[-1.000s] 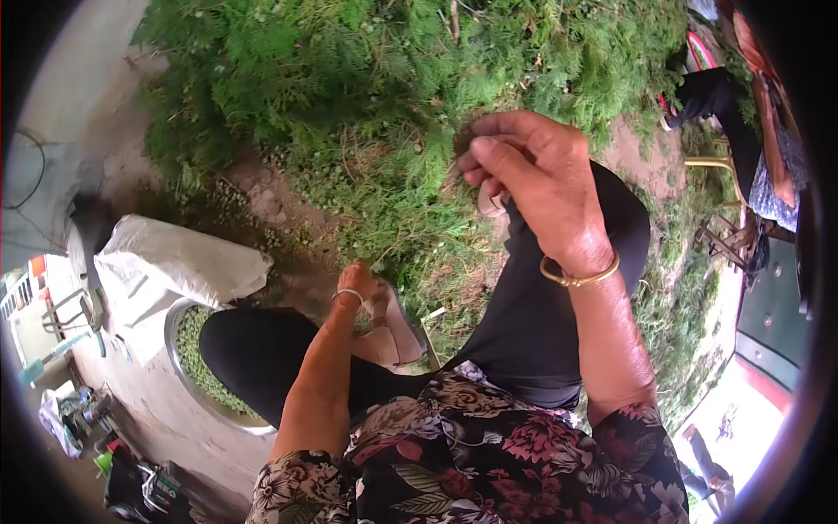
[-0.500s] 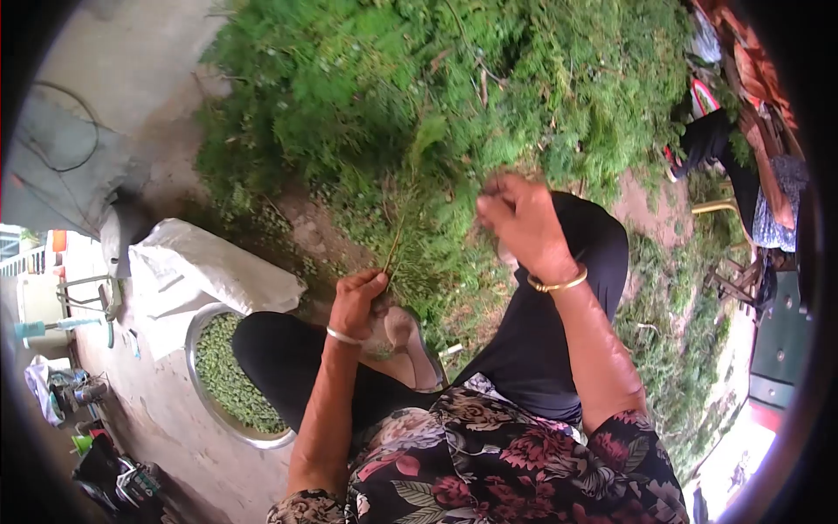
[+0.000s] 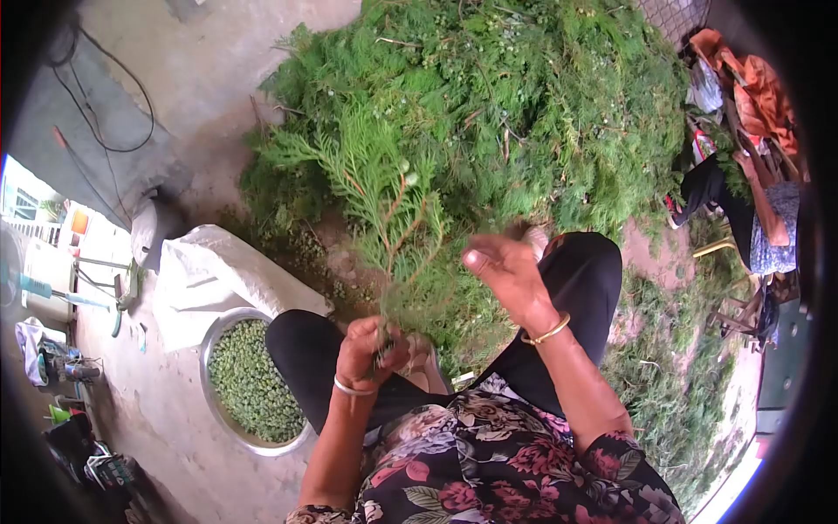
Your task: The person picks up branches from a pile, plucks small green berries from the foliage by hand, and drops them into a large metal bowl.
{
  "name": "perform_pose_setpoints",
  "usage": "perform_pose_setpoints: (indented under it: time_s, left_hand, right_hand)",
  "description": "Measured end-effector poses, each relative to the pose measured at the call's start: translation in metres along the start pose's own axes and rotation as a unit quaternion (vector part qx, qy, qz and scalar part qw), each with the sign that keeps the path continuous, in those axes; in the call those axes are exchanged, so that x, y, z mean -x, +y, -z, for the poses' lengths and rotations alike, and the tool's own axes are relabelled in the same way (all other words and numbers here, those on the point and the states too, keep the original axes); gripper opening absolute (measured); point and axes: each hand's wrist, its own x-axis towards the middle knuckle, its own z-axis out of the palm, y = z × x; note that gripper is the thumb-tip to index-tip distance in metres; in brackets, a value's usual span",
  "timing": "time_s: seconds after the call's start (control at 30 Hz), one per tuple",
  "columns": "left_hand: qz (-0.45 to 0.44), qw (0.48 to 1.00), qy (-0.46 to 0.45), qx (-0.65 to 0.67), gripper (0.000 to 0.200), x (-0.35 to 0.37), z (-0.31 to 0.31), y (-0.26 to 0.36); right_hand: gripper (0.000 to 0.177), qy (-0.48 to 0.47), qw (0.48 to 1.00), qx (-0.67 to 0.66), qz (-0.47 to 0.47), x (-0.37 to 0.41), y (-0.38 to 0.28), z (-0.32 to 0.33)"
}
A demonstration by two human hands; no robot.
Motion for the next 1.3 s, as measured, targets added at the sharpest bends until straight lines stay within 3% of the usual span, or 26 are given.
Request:
perform_pose_setpoints:
  time_s: [0.03,0.07,0.1,0.17,0.2,0.23,0.3,0.33,0.43,0.47,0.5,0.57,0.6,0.7,0.77,0.83,0.87,0.9,0.97,1.0,1.13,1.2,1.3]
  left_hand:
    - [0.010,1.000,-0.024,0.012,0.025,0.008,-0.001,-0.001]
    - [0.026,0.999,-0.030,0.023,0.026,0.017,0.005,-0.003]
    - [0.024,0.999,-0.031,0.023,0.026,0.026,0.006,-0.003]
    - [0.063,0.997,-0.009,-0.048,0.026,0.044,0.005,-0.004]
    - [0.088,0.994,-0.018,-0.057,0.028,0.052,0.012,-0.002]
    - [0.084,0.995,-0.016,-0.059,0.028,0.059,0.013,0.001]
    - [0.067,0.964,0.029,-0.255,0.029,0.072,0.012,0.006]
    - [0.072,0.928,0.023,-0.365,0.035,0.070,-0.010,0.025]
    - [0.103,0.902,0.043,-0.416,0.049,0.070,-0.037,0.055]
    - [0.028,0.939,0.037,-0.341,0.058,0.067,-0.026,0.047]
    - [-0.113,0.957,0.094,-0.249,0.050,0.069,-0.020,0.028]
    - [-0.107,0.966,0.124,-0.202,0.044,0.060,-0.026,0.026]
    - [-0.096,0.972,0.147,-0.156,0.039,0.051,-0.029,0.029]
    - [-0.071,0.977,0.193,-0.055,0.029,0.040,-0.033,0.035]
    - [-0.094,0.979,0.178,-0.034,0.025,0.045,-0.036,0.036]
    - [-0.104,0.976,0.191,-0.027,0.026,0.050,-0.031,0.033]
    - [-0.120,0.971,0.201,-0.044,0.025,0.052,-0.031,0.032]
    - [-0.135,0.966,0.211,-0.061,0.025,0.054,-0.031,0.030]
    - [-0.134,0.965,0.210,-0.080,0.024,0.056,-0.033,0.029]
    - [-0.132,0.965,0.205,-0.100,0.023,0.056,-0.035,0.028]
    - [-0.133,0.963,0.214,-0.093,0.022,0.060,-0.044,0.026]
    - [-0.088,0.969,0.202,-0.114,0.023,0.063,-0.044,0.029]
    - [-0.104,0.968,0.209,-0.096,0.022,0.062,-0.048,0.027]
  right_hand:
    - [0.036,-0.066,0.986,-0.130,-0.081,0.001,-0.003,-0.005]
    - [0.044,-0.088,0.963,-0.234,-0.098,0.004,-0.007,-0.011]
    - [0.044,-0.090,0.964,-0.232,-0.096,0.008,-0.015,-0.015]
    - [0.041,-0.137,0.916,-0.358,-0.121,0.019,-0.035,-0.027]
    - [0.025,-0.128,0.907,-0.383,-0.121,0.021,-0.030,-0.040]
    - [0.025,-0.132,0.906,-0.383,-0.120,0.026,-0.026,-0.050]
    - [0.014,-0.090,0.909,-0.386,-0.126,0.038,-0.022,-0.065]
    - [0.014,-0.102,0.919,-0.356,-0.139,0.044,-0.028,-0.068]
    - [0.015,-0.143,0.932,-0.302,-0.142,0.059,-0.032,-0.084]
    - [0.015,-0.152,0.943,-0.261,-0.143,0.064,-0.028,-0.090]
    - [0.015,-0.159,0.942,-0.259,-0.145,0.068,-0.030,-0.095]
    - [0.022,-0.174,0.971,-0.153,-0.068,0.076,-0.045,-0.102]
    - [0.036,-0.217,0.975,0.006,-0.056,0.075,-0.062,-0.091]
    - [0.046,-0.248,0.960,0.123,-0.036,0.080,-0.040,-0.082]
    - [0.043,-0.270,0.954,0.117,-0.058,0.081,-0.036,-0.073]
    - [0.041,-0.156,0.957,0.244,-0.023,0.083,-0.049,-0.062]
    - [0.035,-0.059,0.975,0.206,0.049,0.087,-0.047,-0.064]
    - [0.035,-0.062,0.975,0.207,0.048,0.089,-0.054,-0.066]
    - [0.035,-0.043,0.991,0.064,0.107,0.091,-0.076,-0.073]
    - [0.035,-0.054,0.982,0.053,0.173,0.090,-0.078,-0.079]
    - [0.037,-0.066,0.974,0.109,0.186,0.078,-0.076,-0.097]
    - [0.038,-0.081,0.978,0.091,0.170,0.075,-0.071,-0.098]
    - [0.039,-0.094,0.978,0.086,0.166,0.073,-0.064,-0.097]
